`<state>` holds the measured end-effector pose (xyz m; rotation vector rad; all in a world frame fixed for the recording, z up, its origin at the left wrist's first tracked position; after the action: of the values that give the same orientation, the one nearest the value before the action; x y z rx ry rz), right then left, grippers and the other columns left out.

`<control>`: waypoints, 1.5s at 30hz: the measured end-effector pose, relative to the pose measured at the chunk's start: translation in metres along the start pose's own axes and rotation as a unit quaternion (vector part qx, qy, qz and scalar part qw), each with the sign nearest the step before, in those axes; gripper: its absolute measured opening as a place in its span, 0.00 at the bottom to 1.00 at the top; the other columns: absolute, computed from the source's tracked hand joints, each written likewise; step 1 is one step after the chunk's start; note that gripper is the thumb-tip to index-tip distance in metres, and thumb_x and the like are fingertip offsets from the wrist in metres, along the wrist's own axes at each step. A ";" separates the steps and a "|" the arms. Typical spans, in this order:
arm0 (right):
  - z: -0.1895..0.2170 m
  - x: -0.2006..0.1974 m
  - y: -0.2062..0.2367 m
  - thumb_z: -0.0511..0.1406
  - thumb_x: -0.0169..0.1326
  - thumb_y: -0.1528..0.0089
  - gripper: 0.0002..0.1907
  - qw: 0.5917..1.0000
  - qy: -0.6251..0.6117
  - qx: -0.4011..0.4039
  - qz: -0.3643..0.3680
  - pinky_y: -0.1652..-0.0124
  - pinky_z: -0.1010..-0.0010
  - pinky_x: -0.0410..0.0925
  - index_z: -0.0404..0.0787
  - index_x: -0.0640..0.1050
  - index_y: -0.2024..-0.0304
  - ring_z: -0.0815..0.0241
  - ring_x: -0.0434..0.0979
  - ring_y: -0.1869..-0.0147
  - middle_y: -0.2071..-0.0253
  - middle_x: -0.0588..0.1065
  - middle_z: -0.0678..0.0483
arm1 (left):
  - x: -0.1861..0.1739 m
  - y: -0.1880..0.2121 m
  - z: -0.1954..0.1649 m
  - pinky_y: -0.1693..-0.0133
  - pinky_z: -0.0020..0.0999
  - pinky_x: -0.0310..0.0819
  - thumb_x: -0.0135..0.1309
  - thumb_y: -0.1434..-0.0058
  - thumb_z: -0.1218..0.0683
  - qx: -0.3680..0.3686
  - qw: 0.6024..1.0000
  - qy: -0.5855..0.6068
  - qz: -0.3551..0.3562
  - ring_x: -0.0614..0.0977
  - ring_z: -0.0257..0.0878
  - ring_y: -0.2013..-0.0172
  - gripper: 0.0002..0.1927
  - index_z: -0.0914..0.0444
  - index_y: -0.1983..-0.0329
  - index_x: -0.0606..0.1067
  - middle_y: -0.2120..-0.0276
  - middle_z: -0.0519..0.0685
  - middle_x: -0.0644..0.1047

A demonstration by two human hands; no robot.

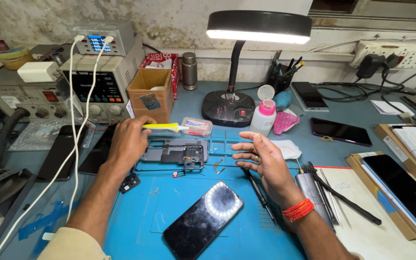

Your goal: The person first uses a smartphone's camera app, then sets the phone aside and picks up a disassembled phone body on the repair mat. They open a yellow adhesive tube and squeeze glue along the edge of the phone frame, then handle the phone and press along its edges while continuing to apply adhesive.

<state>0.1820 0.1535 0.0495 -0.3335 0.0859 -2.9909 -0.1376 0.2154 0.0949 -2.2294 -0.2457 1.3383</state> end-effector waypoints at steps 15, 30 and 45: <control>-0.003 -0.001 -0.002 0.50 0.39 0.30 0.28 1.000 0.006 -0.001 0.013 0.53 0.66 0.74 0.36 0.73 0.41 0.60 0.79 0.53 0.55 0.79 0.48 | 0.018 -0.006 0.004 0.43 0.49 0.68 0.55 0.43 0.66 0.052 0.998 -0.017 0.003 0.79 0.55 0.49 0.19 0.64 0.48 0.80 0.53 0.58 0.81; 0.004 -0.008 0.000 0.49 0.39 0.29 0.26 0.999 0.021 -0.037 -0.005 0.54 0.67 0.73 0.36 0.73 0.42 0.61 0.79 0.53 0.55 0.79 0.49 | 0.030 0.148 -0.170 0.44 0.54 0.60 0.71 0.54 0.43 0.052 0.961 0.046 0.269 0.64 0.63 0.38 0.51 0.58 0.29 0.60 0.37 0.66 0.64; 0.007 -0.007 0.001 0.49 0.39 0.29 0.26 0.999 0.029 -0.041 -0.004 0.55 0.68 0.74 0.36 0.73 0.42 0.61 0.79 0.54 0.56 0.79 0.49 | 0.023 0.139 -0.137 0.44 0.41 0.69 0.69 0.57 0.51 -0.144 0.931 0.212 0.258 0.75 0.48 0.46 0.44 0.54 0.33 0.69 0.47 0.53 0.75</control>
<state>0.1904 0.1537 0.0543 -0.2566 0.2128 -3.0106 -0.0234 0.0599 0.0560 -2.9019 0.3500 1.0572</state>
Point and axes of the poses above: each hand's wrist, its own y-axis away from the middle knuckle, its own x-axis out of the palm, z = x × y, the point moved 8 cm from there along -y, towards the middle knuckle
